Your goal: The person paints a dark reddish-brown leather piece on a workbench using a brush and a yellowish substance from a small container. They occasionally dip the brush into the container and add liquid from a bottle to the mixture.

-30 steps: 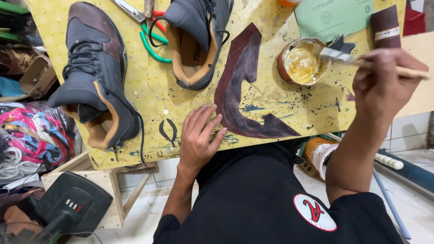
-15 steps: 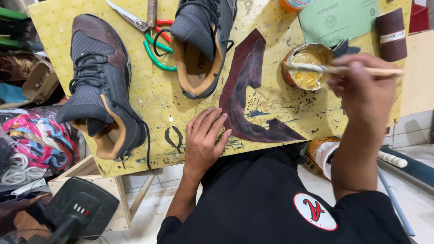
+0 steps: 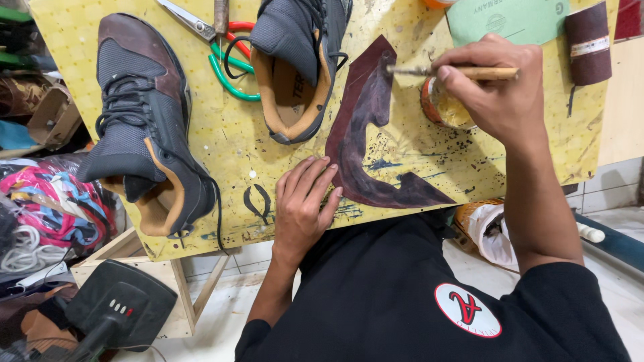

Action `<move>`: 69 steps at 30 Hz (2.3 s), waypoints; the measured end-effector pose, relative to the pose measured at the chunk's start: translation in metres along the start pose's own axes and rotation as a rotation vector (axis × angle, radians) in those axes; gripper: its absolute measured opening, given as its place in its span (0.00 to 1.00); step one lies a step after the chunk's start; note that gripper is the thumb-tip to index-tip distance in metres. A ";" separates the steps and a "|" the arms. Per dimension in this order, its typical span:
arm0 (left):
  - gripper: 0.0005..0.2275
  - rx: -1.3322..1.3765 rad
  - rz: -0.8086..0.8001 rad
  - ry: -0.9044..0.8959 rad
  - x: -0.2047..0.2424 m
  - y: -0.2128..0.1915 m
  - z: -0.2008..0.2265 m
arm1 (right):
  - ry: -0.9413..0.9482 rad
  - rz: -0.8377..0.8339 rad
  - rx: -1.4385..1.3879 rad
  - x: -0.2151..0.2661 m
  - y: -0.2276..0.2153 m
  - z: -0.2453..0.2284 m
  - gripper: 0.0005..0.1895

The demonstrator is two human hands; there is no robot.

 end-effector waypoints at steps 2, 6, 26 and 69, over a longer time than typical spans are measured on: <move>0.12 0.000 0.001 0.002 0.000 0.000 0.000 | -0.033 0.031 -0.017 -0.001 0.000 0.001 0.04; 0.12 0.001 0.008 0.006 0.000 0.001 0.000 | -0.047 0.022 0.090 0.000 -0.001 0.005 0.06; 0.11 0.010 0.005 -0.007 0.001 -0.002 0.001 | -0.038 0.061 0.163 0.009 0.011 -0.001 0.06; 0.11 -0.003 0.005 -0.004 0.001 -0.001 0.000 | -0.026 0.105 0.060 0.020 0.025 -0.005 0.05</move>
Point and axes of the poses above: each hand's wrist, its own x-axis away from the middle knuckle, its own y-axis out of the palm, z = x × y, the point moved 2 cm from there along -x, towards the middle knuckle, and after that the axes turned 9 degrees about z, right-handed, at the moved point
